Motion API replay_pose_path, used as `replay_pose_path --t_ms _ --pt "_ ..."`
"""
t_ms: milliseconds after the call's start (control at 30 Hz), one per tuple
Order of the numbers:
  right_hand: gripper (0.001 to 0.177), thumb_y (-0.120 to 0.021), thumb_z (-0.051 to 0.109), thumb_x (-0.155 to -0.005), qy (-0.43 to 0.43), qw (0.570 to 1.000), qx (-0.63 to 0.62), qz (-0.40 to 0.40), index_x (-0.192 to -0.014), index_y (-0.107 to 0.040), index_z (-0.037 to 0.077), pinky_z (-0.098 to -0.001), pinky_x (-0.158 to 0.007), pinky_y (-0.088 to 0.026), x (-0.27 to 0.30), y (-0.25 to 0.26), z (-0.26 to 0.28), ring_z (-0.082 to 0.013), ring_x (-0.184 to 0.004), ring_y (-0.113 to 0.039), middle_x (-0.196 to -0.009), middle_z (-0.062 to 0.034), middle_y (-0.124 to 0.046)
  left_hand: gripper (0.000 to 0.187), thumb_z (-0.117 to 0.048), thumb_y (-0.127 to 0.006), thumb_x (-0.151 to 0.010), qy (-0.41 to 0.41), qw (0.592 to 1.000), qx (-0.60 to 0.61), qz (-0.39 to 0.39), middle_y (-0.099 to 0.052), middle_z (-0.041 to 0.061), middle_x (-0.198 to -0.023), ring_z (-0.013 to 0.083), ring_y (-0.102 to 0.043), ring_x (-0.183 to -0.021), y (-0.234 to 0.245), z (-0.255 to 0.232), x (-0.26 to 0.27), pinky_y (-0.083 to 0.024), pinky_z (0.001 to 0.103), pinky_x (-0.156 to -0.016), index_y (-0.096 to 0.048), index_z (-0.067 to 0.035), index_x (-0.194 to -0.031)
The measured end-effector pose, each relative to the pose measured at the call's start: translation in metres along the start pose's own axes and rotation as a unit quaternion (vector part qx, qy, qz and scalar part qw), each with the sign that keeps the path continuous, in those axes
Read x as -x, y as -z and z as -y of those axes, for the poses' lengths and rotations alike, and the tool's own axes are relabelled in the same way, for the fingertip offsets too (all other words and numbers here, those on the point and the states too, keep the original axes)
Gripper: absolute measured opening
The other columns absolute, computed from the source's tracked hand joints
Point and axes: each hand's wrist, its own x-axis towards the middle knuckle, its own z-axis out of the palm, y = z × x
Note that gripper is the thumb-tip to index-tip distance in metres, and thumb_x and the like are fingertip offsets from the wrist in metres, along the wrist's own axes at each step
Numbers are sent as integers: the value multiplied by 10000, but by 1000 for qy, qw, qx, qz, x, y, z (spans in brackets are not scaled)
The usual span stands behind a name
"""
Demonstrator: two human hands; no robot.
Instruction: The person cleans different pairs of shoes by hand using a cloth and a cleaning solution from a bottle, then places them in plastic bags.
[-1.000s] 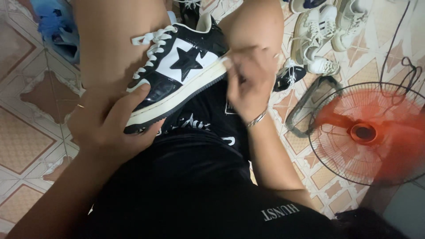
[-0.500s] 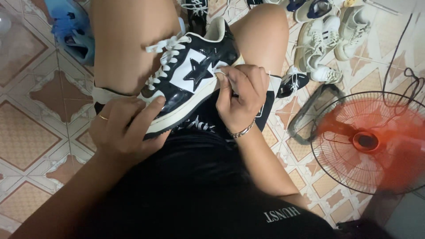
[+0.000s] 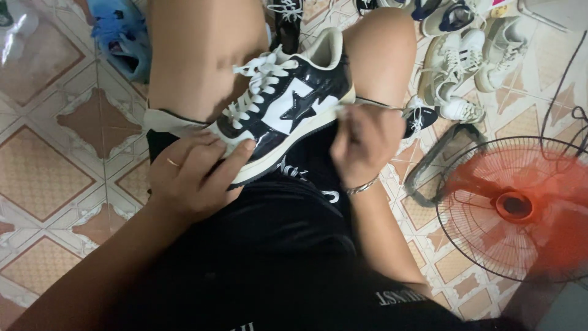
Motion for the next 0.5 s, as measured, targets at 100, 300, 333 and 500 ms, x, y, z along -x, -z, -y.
replay_pose_path --t_ms 100,300,333,500 --pt "157 -800 -49 -923 -61 998 -12 -4 -1019 -724 49 -378 -761 -447 3 -1 7 -290 -872 -584 -940 -116 -641 234 -224 -729 -967 -13 1000 -17 6 -607 58 -971 225 -647 -952 2 -2 2 -609 335 -826 -788 -115 -1166" --pt "199 -795 -52 -861 3 1000 -15 22 -1013 -728 57 -383 -806 -448 -3 36 21 -278 -882 -602 -967 -87 -647 162 -146 -750 -1006 -124 992 -26 12 -580 43 -1022 199 -615 -1021 11 -2 -8 -593 339 -1001 -800 -146 -1160" --pt "220 -787 -56 -853 18 999 -21 38 -1027 -727 63 -379 -810 -443 -8 44 20 -276 -888 -594 -985 -81 -637 155 -168 -740 -1016 -139 990 -17 13 -570 43 -1025 201 -608 -1030 12 -2 -11 -582 343 -1030 -796 -138 -1157" --pt "272 -816 -18 -821 152 985 19 78 -1062 -773 100 -407 -824 -393 -30 63 22 -264 -894 -558 -976 -38 -619 186 -185 -731 -1011 -203 978 -34 14 -581 31 -947 200 -609 -990 20 -6 -31 -536 370 -1055 -809 -135 -1172"
